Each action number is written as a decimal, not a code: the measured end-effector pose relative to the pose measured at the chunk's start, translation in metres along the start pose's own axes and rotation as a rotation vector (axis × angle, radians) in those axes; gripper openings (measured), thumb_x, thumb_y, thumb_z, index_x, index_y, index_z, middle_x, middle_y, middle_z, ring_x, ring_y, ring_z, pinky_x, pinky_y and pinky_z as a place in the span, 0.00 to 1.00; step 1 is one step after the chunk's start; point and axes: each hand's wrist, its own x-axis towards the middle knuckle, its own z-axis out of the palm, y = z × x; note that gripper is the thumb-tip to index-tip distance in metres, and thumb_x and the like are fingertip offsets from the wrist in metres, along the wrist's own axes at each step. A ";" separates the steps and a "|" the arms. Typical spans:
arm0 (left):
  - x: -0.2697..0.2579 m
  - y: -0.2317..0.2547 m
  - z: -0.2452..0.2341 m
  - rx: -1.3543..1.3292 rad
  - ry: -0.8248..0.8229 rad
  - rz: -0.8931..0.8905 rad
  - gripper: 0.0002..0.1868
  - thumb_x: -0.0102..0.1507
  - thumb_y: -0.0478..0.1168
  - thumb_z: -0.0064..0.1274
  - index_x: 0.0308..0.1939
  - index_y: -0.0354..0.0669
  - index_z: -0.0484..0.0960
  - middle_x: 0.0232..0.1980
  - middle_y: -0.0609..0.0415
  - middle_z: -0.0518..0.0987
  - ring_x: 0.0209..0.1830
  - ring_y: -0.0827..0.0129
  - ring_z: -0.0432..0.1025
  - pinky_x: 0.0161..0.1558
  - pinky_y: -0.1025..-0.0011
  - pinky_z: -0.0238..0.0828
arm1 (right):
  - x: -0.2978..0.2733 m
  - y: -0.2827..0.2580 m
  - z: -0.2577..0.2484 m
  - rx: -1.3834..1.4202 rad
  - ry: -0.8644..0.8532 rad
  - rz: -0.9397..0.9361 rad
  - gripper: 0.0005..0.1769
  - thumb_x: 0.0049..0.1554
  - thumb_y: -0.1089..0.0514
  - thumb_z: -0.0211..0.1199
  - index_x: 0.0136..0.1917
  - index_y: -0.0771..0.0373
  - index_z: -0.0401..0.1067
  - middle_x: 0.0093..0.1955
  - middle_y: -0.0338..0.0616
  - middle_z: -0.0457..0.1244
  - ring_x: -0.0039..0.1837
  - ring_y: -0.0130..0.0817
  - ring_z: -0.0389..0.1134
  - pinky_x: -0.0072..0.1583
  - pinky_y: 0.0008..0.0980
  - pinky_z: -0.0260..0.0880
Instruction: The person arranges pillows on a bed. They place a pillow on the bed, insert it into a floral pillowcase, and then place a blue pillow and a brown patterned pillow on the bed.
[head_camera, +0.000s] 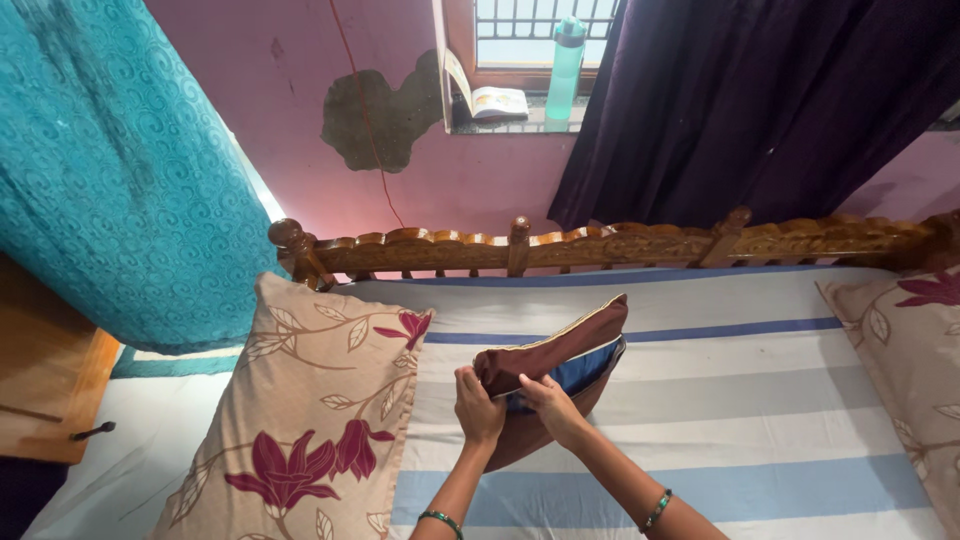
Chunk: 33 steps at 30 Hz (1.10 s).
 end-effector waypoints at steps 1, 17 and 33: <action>-0.002 0.003 -0.004 0.016 0.013 0.022 0.24 0.55 0.37 0.61 0.48 0.35 0.66 0.46 0.40 0.71 0.46 0.39 0.73 0.41 0.51 0.72 | 0.004 0.007 0.002 0.087 -0.037 0.008 0.24 0.62 0.48 0.59 0.67 0.62 0.67 0.63 0.39 0.64 0.65 0.33 0.63 0.66 0.38 0.59; -0.007 -0.093 -0.002 -0.222 -0.270 -0.513 0.27 0.59 0.55 0.64 0.44 0.31 0.86 0.40 0.44 0.87 0.40 0.63 0.81 0.46 0.68 0.75 | 0.030 0.026 -0.035 0.384 -0.105 -0.015 0.10 0.60 0.52 0.62 0.51 0.59 0.73 0.52 0.41 0.69 0.55 0.34 0.72 0.61 0.44 0.71; 0.051 -0.034 -0.003 -0.729 -0.797 -0.721 0.45 0.59 0.73 0.49 0.67 0.44 0.68 0.65 0.52 0.76 0.61 0.62 0.76 0.58 0.61 0.76 | 0.051 -0.086 -0.080 -0.303 0.071 -0.223 0.14 0.69 0.54 0.57 0.54 0.69 0.71 0.43 0.40 0.65 0.44 0.27 0.65 0.48 0.31 0.67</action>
